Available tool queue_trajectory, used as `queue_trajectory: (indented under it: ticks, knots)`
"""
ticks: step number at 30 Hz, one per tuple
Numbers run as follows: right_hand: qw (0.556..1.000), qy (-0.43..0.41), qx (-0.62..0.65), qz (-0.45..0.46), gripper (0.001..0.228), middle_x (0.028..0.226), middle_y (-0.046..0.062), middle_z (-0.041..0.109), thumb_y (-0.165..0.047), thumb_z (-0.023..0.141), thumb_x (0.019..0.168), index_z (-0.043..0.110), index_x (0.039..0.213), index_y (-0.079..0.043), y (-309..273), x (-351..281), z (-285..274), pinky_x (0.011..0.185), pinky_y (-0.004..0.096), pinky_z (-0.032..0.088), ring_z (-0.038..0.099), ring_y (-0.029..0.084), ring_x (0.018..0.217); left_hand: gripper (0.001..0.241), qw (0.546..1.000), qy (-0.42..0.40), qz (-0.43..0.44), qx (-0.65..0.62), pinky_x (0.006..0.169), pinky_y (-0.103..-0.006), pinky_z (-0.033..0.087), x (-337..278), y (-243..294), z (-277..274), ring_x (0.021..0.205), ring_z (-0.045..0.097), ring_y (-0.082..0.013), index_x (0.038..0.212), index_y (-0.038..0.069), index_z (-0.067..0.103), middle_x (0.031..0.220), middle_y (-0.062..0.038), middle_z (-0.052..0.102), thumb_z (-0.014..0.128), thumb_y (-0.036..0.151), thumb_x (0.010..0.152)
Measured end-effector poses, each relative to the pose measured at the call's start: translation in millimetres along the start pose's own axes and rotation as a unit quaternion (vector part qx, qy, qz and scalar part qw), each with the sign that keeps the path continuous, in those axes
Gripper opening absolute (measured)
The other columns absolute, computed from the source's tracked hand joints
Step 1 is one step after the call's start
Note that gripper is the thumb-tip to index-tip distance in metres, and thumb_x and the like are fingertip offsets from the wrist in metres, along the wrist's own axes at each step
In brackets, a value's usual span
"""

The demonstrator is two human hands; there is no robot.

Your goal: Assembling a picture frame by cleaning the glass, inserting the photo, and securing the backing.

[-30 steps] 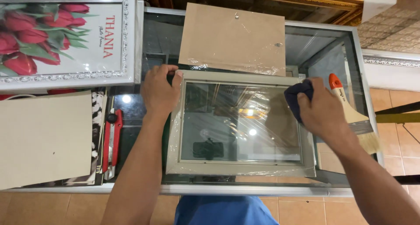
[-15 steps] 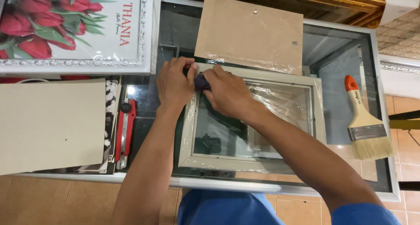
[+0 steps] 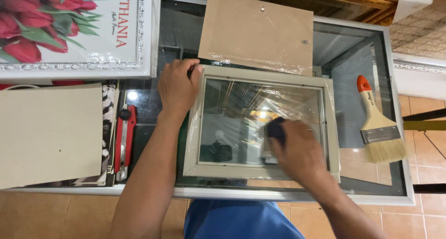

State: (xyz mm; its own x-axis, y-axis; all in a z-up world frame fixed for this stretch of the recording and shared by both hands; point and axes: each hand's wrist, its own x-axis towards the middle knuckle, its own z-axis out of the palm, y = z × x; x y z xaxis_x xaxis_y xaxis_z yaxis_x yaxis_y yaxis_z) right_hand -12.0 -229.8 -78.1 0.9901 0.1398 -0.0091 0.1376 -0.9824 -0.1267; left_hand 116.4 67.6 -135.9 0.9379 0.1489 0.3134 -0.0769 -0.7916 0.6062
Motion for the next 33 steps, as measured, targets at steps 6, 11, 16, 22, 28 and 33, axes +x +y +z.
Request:
queue_trajectory:
  ticks: [6,11,16,22,28,33]
  knots:
    - [0.979,-0.047,-0.054,0.19,0.041,0.108,0.019,0.063,-0.044,0.06,0.093,0.057,0.113,-0.008,34.8,-0.5,6.3,0.076,0.058,0.058,0.073,0.049,0.089,0.012,1.0,0.019,0.006,0.004,0.083,-0.0428,0.053,-4.0,2.5,4.4,0.094,0.064,-0.0266,0.109,0.025,0.073,0.092,-0.002,0.064,0.066,0.031,0.102]
    - [0.997,-0.034,0.068,-0.009,0.034,0.104,0.019,0.061,-0.034,0.062,0.089,0.059,0.108,-0.006,-119.2,48.8,25.8,0.068,0.055,0.06,0.072,0.049,0.084,0.017,1.0,0.019,0.009,-0.004,0.084,-0.0487,0.054,-3.4,2.4,0.9,0.095,0.065,-0.032,0.109,0.023,0.073,0.093,-0.005,0.066,0.066,0.036,0.099]
    - [0.99,-0.055,0.121,-0.039,0.037,0.11,0.021,0.054,-0.03,0.062,0.089,0.053,0.113,-0.003,-107.0,71.3,19.4,0.068,0.062,0.058,0.07,0.053,0.084,0.018,0.999,0.018,0.02,0.02,0.083,-0.0478,0.054,-0.6,-4.2,5.6,0.094,0.064,-0.032,0.11,0.027,0.075,0.091,-0.005,0.065,0.07,0.04,0.099]
    - [0.975,-0.028,-0.006,0.221,0.045,0.119,0.024,0.058,-0.037,0.064,0.092,0.057,0.12,-0.003,42.7,52.2,-4.8,0.078,0.063,0.057,0.071,0.056,0.094,0.014,1.0,0.014,0.0,0.019,0.082,-0.0451,0.054,-0.1,0.2,5.2,0.094,0.064,-0.0275,0.109,0.027,0.075,0.09,-0.001,0.065,0.07,0.037,0.1]
    - [0.99,0.065,0.103,0.076,0.05,0.108,0.028,0.057,-0.018,0.072,0.086,0.051,0.126,0.005,-56.7,80.9,13.5,0.08,0.066,0.055,0.065,0.058,0.097,0.014,0.999,0.029,0.002,0.014,0.083,-0.0449,0.055,-1.6,-2.0,4.8,0.092,0.065,-0.0273,0.108,0.028,0.076,0.089,-0.001,0.066,0.074,0.038,0.097]
    - [0.964,0.079,0.077,-0.241,0.057,0.11,0.017,0.06,-0.02,0.08,0.075,0.063,0.127,-0.004,-99.0,143.2,52.3,0.089,0.052,0.056,0.064,0.045,0.105,0.014,0.999,0.036,0.018,-0.011,0.083,-0.0437,0.055,-2.4,-3.8,4.3,0.092,0.065,-0.0273,0.11,0.028,0.076,0.09,-0.001,0.066,0.07,0.038,0.101]
